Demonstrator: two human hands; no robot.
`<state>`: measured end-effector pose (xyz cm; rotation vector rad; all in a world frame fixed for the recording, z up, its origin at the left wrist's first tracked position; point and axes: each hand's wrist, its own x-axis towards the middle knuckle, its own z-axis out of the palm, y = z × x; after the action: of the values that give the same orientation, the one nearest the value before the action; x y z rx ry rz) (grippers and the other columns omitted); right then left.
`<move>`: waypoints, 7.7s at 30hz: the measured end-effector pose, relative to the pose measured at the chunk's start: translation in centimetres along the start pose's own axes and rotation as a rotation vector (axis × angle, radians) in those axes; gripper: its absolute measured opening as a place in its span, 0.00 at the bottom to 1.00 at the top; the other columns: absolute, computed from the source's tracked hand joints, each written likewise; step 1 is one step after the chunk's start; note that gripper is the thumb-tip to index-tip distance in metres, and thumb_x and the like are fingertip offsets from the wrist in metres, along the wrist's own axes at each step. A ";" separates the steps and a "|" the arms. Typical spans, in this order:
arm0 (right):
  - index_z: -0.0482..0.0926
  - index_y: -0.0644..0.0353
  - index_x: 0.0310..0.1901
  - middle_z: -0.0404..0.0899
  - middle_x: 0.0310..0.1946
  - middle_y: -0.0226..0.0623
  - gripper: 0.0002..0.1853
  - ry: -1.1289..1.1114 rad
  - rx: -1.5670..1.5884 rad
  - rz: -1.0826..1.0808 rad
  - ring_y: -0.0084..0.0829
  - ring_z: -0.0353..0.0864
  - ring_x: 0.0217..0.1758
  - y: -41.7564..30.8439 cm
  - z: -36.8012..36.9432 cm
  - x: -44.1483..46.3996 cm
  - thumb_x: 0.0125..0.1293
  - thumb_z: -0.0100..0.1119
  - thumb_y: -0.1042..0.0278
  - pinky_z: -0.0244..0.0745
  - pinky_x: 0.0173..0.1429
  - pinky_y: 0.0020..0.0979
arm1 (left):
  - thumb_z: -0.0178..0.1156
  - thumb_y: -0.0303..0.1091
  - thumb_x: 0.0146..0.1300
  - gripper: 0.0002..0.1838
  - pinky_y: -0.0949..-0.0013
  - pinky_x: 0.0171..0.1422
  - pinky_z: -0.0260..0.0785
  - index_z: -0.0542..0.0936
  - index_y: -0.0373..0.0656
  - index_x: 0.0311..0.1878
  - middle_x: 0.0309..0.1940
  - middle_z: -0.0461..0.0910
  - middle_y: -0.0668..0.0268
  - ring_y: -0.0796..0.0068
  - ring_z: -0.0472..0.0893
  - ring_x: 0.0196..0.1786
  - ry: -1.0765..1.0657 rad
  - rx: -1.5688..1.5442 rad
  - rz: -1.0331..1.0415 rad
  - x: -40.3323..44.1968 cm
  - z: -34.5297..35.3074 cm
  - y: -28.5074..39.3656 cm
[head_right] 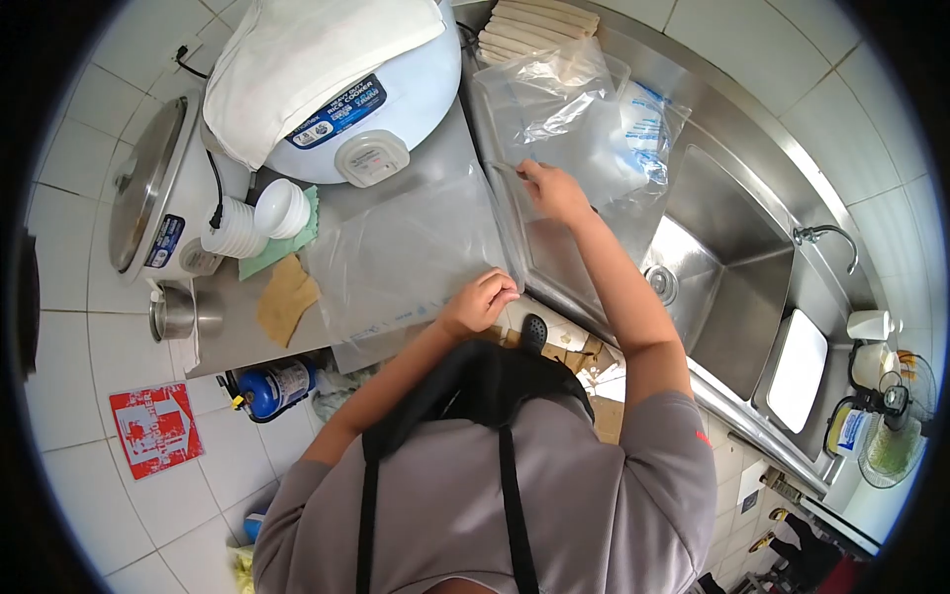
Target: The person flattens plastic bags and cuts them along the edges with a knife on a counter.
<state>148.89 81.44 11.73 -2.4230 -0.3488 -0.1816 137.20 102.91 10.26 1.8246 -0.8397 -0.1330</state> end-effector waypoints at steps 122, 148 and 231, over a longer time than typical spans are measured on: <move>0.70 0.62 0.32 0.73 0.24 0.32 0.12 0.260 0.402 0.269 0.23 0.70 0.25 -9.6 0.7 -9.1 0.53 0.67 0.73 0.69 0.32 0.28 | 0.56 0.32 0.63 0.20 0.53 0.40 0.71 0.68 0.39 0.57 0.36 0.79 0.50 0.49 0.80 0.38 0.627 0.694 -0.268 4.3 -20.8 7.7; 0.76 0.68 0.42 0.80 0.34 0.53 0.18 -0.083 0.095 0.412 0.52 0.79 0.39 -7.2 -2.0 -12.9 0.53 0.62 0.65 0.72 0.45 0.41 | 0.64 0.30 0.51 0.10 0.60 0.42 0.70 0.73 0.38 0.33 0.34 0.71 0.58 0.57 0.75 0.39 -0.061 0.501 0.060 -1.9 -2.8 1.2; 0.69 0.60 0.51 0.78 0.41 0.55 0.16 -0.086 0.049 0.125 0.57 0.76 0.46 -8.8 2.0 -3.1 0.60 0.52 0.74 0.72 0.48 0.48 | 0.62 0.27 0.52 0.09 0.66 0.26 0.67 0.70 0.40 0.25 0.19 0.73 0.62 0.66 0.74 0.20 0.114 0.080 0.097 0.4 -1.0 1.1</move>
<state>143.39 88.57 14.90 -2.4003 -0.2362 -0.0133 137.41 103.26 11.72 1.8433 -0.8612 0.0664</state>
